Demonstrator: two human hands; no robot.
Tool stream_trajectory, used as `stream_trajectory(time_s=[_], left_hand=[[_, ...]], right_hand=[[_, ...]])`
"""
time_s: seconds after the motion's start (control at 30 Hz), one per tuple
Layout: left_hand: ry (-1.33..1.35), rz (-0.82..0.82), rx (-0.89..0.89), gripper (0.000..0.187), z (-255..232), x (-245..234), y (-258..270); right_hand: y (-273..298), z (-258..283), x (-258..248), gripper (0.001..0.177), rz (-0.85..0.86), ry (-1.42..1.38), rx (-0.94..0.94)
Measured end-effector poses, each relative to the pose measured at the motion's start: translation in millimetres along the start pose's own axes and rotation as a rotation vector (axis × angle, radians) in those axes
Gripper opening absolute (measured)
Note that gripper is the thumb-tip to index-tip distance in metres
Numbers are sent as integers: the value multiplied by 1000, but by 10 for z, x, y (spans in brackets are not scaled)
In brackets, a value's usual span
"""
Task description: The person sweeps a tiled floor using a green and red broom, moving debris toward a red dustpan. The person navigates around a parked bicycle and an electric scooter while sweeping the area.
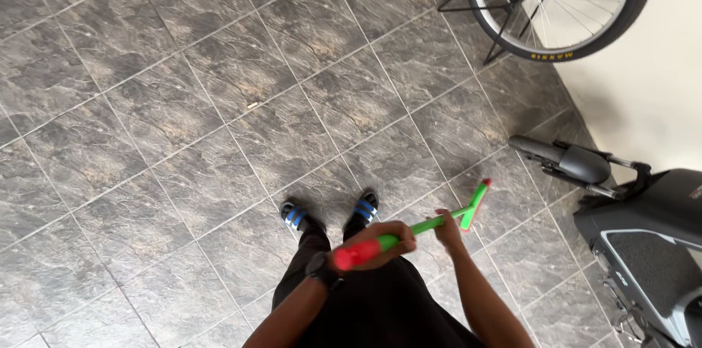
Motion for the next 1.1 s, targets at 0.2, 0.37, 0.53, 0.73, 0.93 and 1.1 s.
stream_trajectory(time_s=[0.2,0.37,0.53,0.73,0.93,1.1], left_hand=[[-269,-115,51,21,-371,179,-241],[-503,-168,160,35,-1404,196,-272],[-564,-49,365,37,-1992,155,-401],[-493,-8,346,42,-2041,151,-377],[-418,-34,208,31,-1624,-95,-789],[-281,-17,84,19,-1014,-261,-1403]], right_hand=[[-251,61,102,35,101,-488,-195],[-526,838,760,21,480,-1453,206],[-483,1233,757,19,593,-594,-211],[-398,1337,469,24,589,-695,-229],[-713,892,-233,20,367,-329,-10],[-1356,640,-638,38,92,-269,7]])
Point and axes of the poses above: each hand's wrist, its own y-axis away from the middle knuckle, its own x-axis out of the palm, z = x × y, the point moved 1 cm from there along -y, towards the middle knuckle, and after that the axes turned 1 degree about y, right-handed, at the moved point
